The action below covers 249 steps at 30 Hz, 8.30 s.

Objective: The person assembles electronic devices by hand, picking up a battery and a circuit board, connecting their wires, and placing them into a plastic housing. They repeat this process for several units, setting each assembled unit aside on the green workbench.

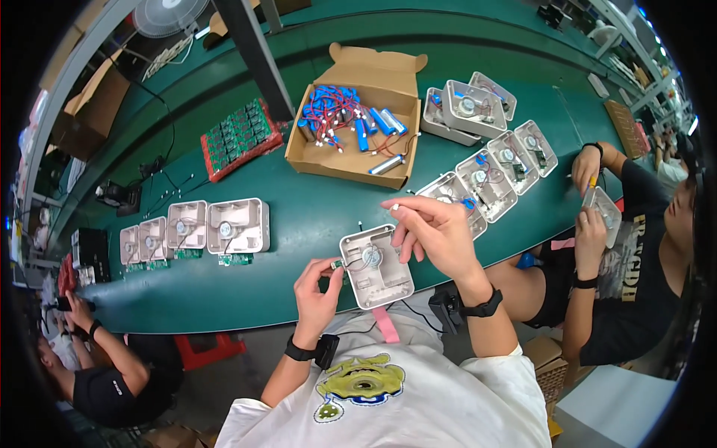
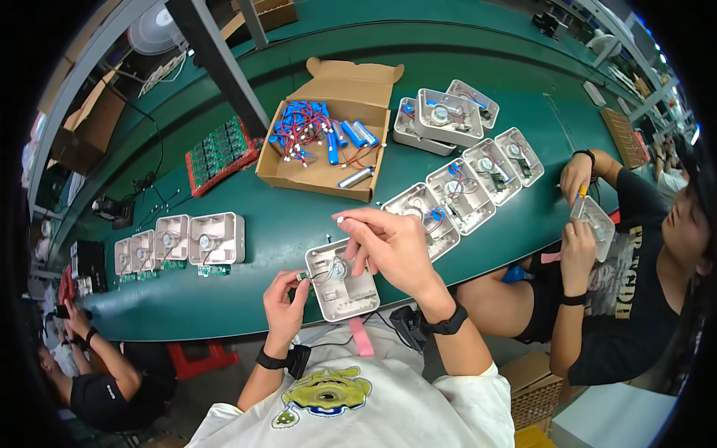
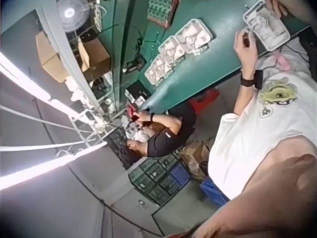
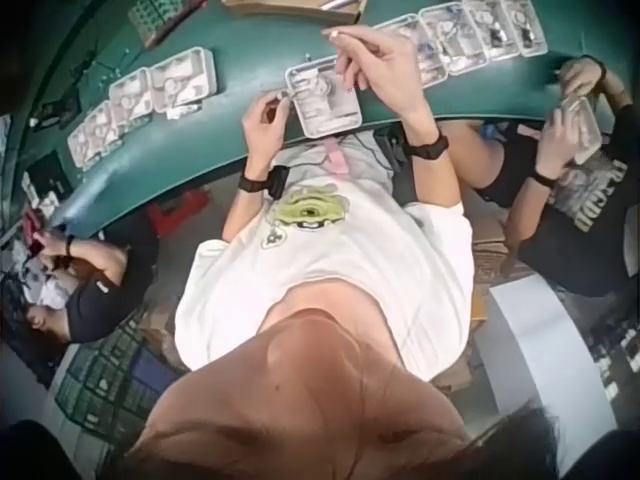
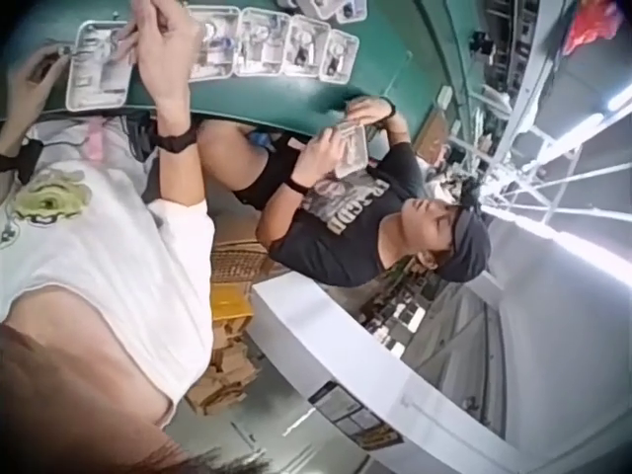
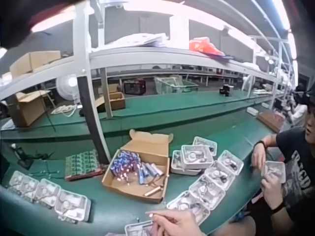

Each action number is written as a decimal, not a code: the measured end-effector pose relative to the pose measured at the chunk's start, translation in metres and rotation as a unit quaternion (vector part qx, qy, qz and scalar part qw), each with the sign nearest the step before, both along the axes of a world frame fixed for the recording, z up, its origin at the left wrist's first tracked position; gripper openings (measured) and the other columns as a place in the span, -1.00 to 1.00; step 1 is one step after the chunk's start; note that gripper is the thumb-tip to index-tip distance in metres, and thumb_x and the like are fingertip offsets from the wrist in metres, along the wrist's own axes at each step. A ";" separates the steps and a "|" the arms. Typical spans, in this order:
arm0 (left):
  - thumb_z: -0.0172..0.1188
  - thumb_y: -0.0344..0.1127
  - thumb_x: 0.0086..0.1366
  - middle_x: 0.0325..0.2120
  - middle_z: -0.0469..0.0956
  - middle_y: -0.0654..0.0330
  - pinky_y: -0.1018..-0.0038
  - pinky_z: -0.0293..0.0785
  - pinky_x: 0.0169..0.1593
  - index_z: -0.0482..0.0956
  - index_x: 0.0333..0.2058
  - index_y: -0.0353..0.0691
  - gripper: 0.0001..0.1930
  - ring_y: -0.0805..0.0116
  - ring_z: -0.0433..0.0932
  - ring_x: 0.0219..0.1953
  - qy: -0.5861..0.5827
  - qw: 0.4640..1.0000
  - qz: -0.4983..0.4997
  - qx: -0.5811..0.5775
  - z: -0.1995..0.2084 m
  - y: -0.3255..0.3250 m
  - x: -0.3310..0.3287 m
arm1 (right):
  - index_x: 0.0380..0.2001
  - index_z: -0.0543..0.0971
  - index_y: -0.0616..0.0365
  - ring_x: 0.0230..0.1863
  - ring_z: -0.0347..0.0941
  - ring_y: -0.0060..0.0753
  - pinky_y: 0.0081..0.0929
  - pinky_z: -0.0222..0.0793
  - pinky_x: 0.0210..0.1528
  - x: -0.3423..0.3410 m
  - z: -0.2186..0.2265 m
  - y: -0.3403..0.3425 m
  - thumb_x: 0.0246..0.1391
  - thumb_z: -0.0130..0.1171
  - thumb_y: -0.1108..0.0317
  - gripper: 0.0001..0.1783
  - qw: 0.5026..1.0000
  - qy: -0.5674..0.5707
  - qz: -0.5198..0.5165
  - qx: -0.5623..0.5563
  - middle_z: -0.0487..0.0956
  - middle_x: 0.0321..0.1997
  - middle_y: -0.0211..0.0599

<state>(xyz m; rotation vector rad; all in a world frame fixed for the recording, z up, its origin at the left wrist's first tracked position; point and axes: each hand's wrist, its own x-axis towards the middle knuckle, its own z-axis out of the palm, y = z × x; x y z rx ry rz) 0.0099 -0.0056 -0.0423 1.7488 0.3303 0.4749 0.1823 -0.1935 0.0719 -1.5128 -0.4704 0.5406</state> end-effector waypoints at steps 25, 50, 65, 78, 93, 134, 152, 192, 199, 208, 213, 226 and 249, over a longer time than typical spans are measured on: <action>0.30 -0.61 0.39 -0.21 0.64 0.15 0.53 0.57 -0.12 0.68 -0.03 -0.42 -0.80 0.47 0.63 -0.26 0.009 0.999 0.021 0.027 0.004 -0.002 0.002 | 0.18 0.63 0.37 -0.45 0.71 -0.46 -0.64 0.46 -0.55 -0.002 -0.027 0.016 0.52 0.11 0.37 -0.65 0.998 0.053 0.015 0.039 0.73 -0.35 -0.17; 0.38 -0.67 0.26 -0.24 0.60 0.16 0.55 0.60 -0.31 0.73 -0.07 -0.37 -0.73 0.48 0.64 -0.37 -0.031 0.993 0.100 0.061 0.021 -0.016 0.003 | -0.11 0.54 0.35 -0.54 0.70 -0.49 -0.55 0.50 -0.56 -0.073 -0.032 0.046 0.41 0.21 0.51 -0.89 0.957 -0.190 0.067 -0.211 0.73 -0.41 -0.20; 0.39 -0.71 0.19 -0.27 0.58 0.13 0.52 0.57 -0.41 0.73 -0.09 -0.39 -0.70 0.43 0.59 -0.47 -0.058 0.980 0.115 0.152 0.023 -0.019 0.006 | -0.14 0.56 0.36 -0.58 0.66 -0.50 -0.52 0.46 -0.56 -0.072 -0.041 0.041 0.40 0.20 0.53 -0.91 0.952 -0.200 0.096 -0.210 0.72 -0.47 -0.18; 0.40 -0.66 0.16 -0.31 0.58 0.08 0.34 0.60 -0.36 0.72 -0.13 -0.39 -0.72 0.14 0.63 -0.41 -0.079 0.964 0.109 0.231 0.024 -0.014 0.008 | -0.21 0.59 0.34 -0.62 0.55 -0.56 -0.44 0.35 -0.56 -0.069 -0.034 0.044 0.32 0.25 0.53 -0.93 0.943 -0.214 0.080 -0.242 0.63 -0.58 -0.21; 0.39 -0.71 0.10 -0.33 0.60 0.10 0.40 0.58 -0.39 0.72 -0.18 -0.40 -0.72 0.25 0.62 -0.45 -0.070 0.962 0.073 0.253 0.032 -0.006 0.011 | -0.24 0.56 0.28 -0.62 0.56 -0.11 -0.26 0.40 -0.52 -0.083 -0.044 0.055 0.24 0.24 0.58 -0.94 0.923 -0.314 -0.007 -0.223 0.62 -0.57 -0.10; 0.47 -0.51 0.27 -0.63 0.45 0.19 0.46 0.27 -0.55 0.81 -0.16 -0.33 -0.83 0.43 0.38 -0.64 0.072 0.981 -0.071 0.166 0.053 -0.043 -0.005 | 0.48 0.17 0.42 0.50 0.17 0.50 0.20 0.21 0.43 -0.123 -0.056 0.011 -0.12 0.57 0.35 0.14 0.869 -0.338 -0.052 -0.356 0.07 0.59 0.43; 0.33 -0.57 0.38 -0.57 0.50 0.24 0.50 0.37 -0.35 0.77 -0.19 -0.38 -0.91 0.46 0.43 -0.51 0.070 0.957 0.129 0.251 0.074 0.049 -0.024 | 0.02 0.53 0.20 0.48 0.20 0.42 0.32 0.16 0.41 -0.080 -0.069 -0.012 -0.15 0.56 0.16 -0.33 0.789 -0.434 -0.186 -0.394 0.35 0.45 0.15; 0.39 -0.28 0.25 -0.21 0.78 -0.08 0.12 0.60 0.05 0.75 -0.03 -0.27 -0.66 -0.13 0.73 -0.09 0.227 0.876 0.259 0.338 0.044 0.241 -0.049 | 0.33 0.58 -0.10 0.64 -0.09 0.40 0.48 -0.13 0.56 -0.053 -0.041 0.072 -0.01 0.57 -0.10 -0.16 0.817 -0.475 0.180 -0.273 0.16 0.61 0.10; 0.37 -0.29 0.26 -0.27 0.78 -0.05 0.12 0.62 0.00 0.79 -0.17 -0.31 -0.76 -0.13 0.74 -0.15 0.189 0.875 0.279 0.347 0.044 0.200 -0.036 | 0.35 0.56 -0.07 0.64 -0.09 0.40 0.50 -0.14 0.56 -0.048 -0.056 0.037 -0.06 0.59 -0.13 -0.09 0.830 -0.470 0.171 -0.246 0.14 0.62 0.11; 0.36 -0.28 0.27 -0.24 0.78 -0.07 0.19 0.64 -0.10 0.78 -0.15 -0.34 -0.73 -0.07 0.77 -0.25 0.210 0.891 0.226 0.333 0.059 0.196 -0.037 | 0.51 0.33 -0.05 0.62 -0.03 0.41 0.43 -0.10 0.57 -0.056 -0.029 0.002 -0.15 0.67 0.07 0.15 0.824 -0.439 0.127 -0.336 0.05 0.64 0.24; 0.35 -0.32 0.29 -0.24 0.78 -0.05 0.31 0.63 -0.13 0.76 -0.09 -0.40 -0.71 0.17 0.76 -0.25 0.222 0.916 0.218 0.251 0.075 0.200 -0.060 | 0.53 0.26 0.03 0.59 0.01 0.40 0.33 -0.03 0.56 -0.056 -0.052 -0.007 -0.16 0.67 0.21 0.18 0.850 -0.401 0.085 -0.331 0.04 0.63 0.24; 0.46 -0.56 0.14 -0.25 0.69 -0.04 0.17 0.58 -0.01 0.70 -0.25 -0.43 -0.82 -0.10 0.64 -0.13 0.144 0.855 0.224 0.444 0.054 0.178 -0.122 | 0.54 0.22 0.08 0.57 0.04 0.40 0.22 0.11 0.52 -0.062 -0.050 -0.012 -0.14 0.65 0.27 0.19 0.854 -0.394 0.064 -0.334 0.07 0.63 0.17; 0.44 -0.60 0.18 -0.25 0.64 0.04 0.22 0.57 -0.04 0.68 -0.17 -0.36 -0.77 0.01 0.64 -0.15 -0.025 0.811 0.218 0.543 0.100 0.058 -0.037 | 0.21 0.51 0.24 0.18 0.57 0.14 0.03 0.45 0.21 -0.002 -0.032 0.045 0.19 0.43 0.28 -0.43 0.867 -0.345 0.130 -0.336 0.70 0.00 0.10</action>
